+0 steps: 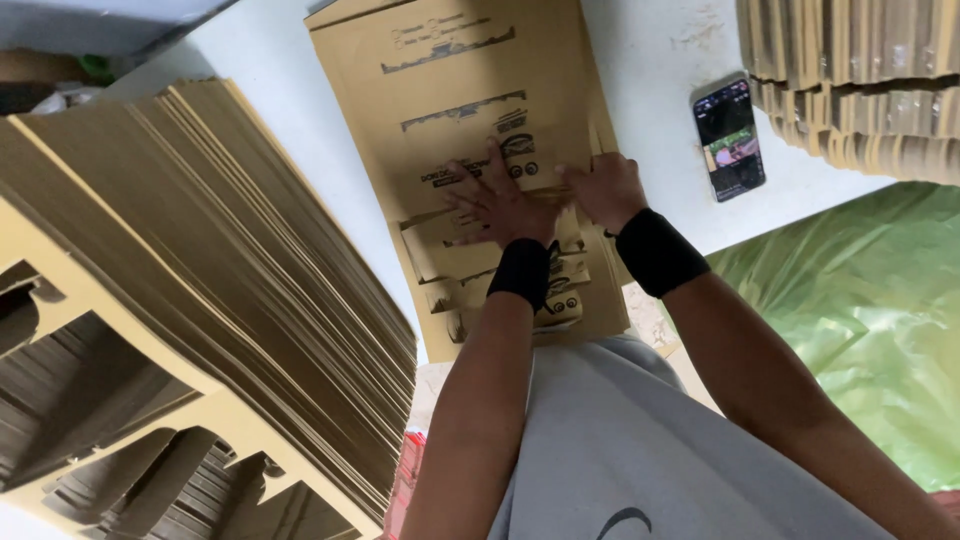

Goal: Folding flat cardboard sheets into boxes and stacking them on a workbench

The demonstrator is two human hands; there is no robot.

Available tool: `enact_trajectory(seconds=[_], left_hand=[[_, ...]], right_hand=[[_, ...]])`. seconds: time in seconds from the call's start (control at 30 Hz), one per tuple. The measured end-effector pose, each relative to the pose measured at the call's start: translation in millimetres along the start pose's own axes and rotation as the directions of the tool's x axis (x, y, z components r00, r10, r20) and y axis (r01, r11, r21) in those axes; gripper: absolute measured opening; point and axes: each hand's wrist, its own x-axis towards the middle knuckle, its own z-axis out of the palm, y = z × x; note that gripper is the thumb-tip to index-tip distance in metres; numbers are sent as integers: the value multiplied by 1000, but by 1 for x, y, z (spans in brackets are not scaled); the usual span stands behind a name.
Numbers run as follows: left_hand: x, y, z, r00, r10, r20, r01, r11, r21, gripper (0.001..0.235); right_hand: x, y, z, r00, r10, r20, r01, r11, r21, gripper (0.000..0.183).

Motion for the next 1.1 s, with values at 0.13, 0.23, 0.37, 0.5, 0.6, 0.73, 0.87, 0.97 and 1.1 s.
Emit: enact_trajectory(seconds=[0.13,0.23,0.37,0.5,0.6,0.73,0.87,0.97,1.1], left_hand=[[-6,5,-23,999,-10,36,11,999,-43,135],[-9,12,-39,992,3,125,8,996,-90,133],[-19,21,-61,987,-44,153,65,989,-135,125],[-3,9,-8,999,-41,-35,42,999,20,121],[14,6,43,889,-59,-453,321,786,528,94],[-3,18,-8,970,-41,-238,62,995,84,122],[-16,14,-55,994,-39,100,53,990,-133,130],[-21,11,-92,991,-72,111,101,952,-288,136],[-9,-10,-78,949,-286,129,297,952,-74,143]], right_hand=[[9,21,11,995,-99,-34,97,994,-50,50],[14,17,2,996,-42,84,29,989,142,44],[40,33,12,998,-10,62,15,997,-73,46],[16,12,9,987,-143,-69,116,948,-297,50],[-9,-14,28,996,-82,-40,80,995,-59,55],[-7,-33,-9,994,-99,-42,100,995,15,52],[13,-9,-2,988,-154,-19,149,975,-163,50],[-2,-24,-6,992,-120,-26,120,992,22,41],[1,-7,11,992,-3,123,-56,876,479,30]])
